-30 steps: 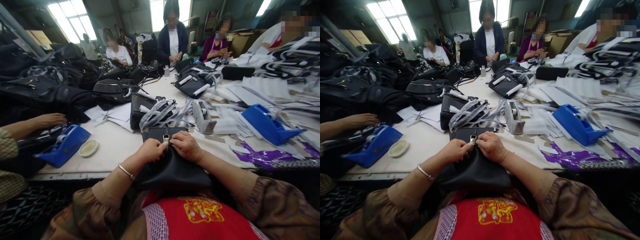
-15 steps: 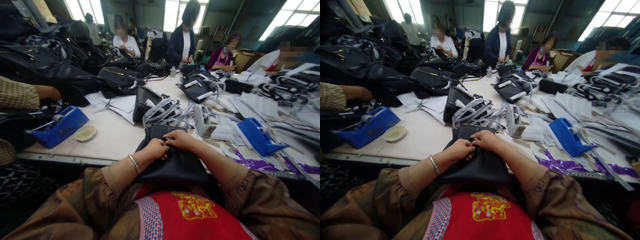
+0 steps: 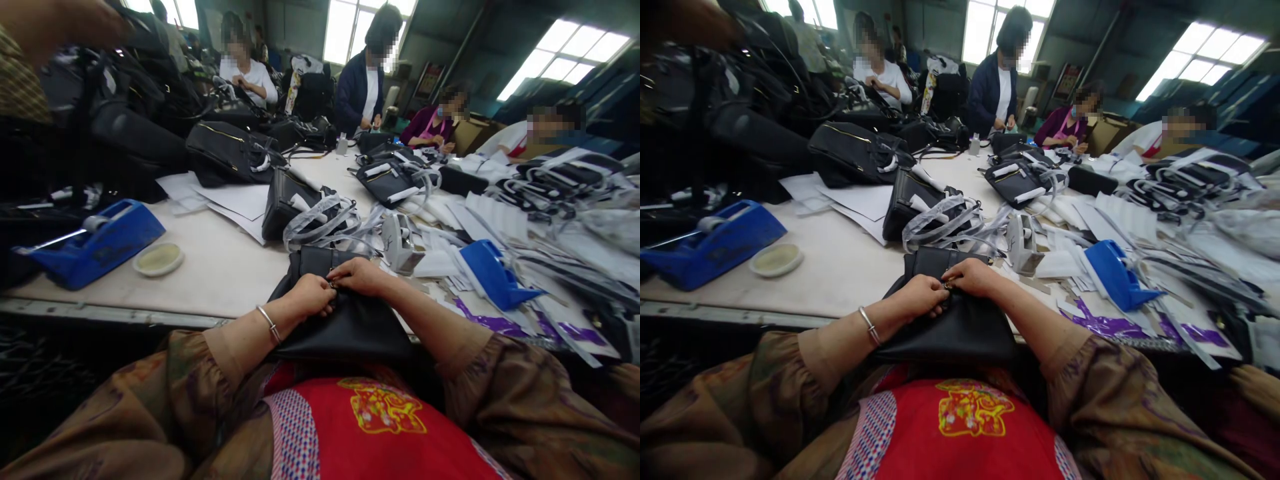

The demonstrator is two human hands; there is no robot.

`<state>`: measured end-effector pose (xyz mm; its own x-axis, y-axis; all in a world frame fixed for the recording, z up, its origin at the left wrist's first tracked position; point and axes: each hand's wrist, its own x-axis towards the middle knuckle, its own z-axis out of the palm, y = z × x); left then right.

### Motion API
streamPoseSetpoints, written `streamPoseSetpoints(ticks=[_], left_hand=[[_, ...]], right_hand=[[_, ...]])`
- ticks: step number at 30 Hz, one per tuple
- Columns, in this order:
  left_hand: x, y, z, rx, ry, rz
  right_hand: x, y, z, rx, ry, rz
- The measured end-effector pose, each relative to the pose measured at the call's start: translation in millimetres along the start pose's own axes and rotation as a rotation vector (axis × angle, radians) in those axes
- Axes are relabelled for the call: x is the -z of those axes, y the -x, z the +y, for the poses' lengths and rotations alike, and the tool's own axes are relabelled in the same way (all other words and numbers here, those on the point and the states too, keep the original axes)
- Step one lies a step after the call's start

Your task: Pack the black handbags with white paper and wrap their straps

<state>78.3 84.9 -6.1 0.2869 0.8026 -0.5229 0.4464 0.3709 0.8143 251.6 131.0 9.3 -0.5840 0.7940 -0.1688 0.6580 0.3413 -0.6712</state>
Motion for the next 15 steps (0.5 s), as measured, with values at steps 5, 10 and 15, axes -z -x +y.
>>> streamPoseSetpoints(ticks=[5, 10, 15], left_hand=[[0.2, 1.4, -0.2, -0.015, -0.002, 0.007], [-0.4, 0.4, -2.6, -0.021, -0.017, 0.011], [-1.1, -1.3, -4.9, -0.013, -0.042, 0.012]], right_hand=[[-2.2, 6.0, -1.3, 0.033, 0.009, 0.034], [-0.8, 6.3, 3.3, 0.001, -0.069, -0.001], [-5.1, 4.6, -1.1, 0.008, 0.011, -0.005]])
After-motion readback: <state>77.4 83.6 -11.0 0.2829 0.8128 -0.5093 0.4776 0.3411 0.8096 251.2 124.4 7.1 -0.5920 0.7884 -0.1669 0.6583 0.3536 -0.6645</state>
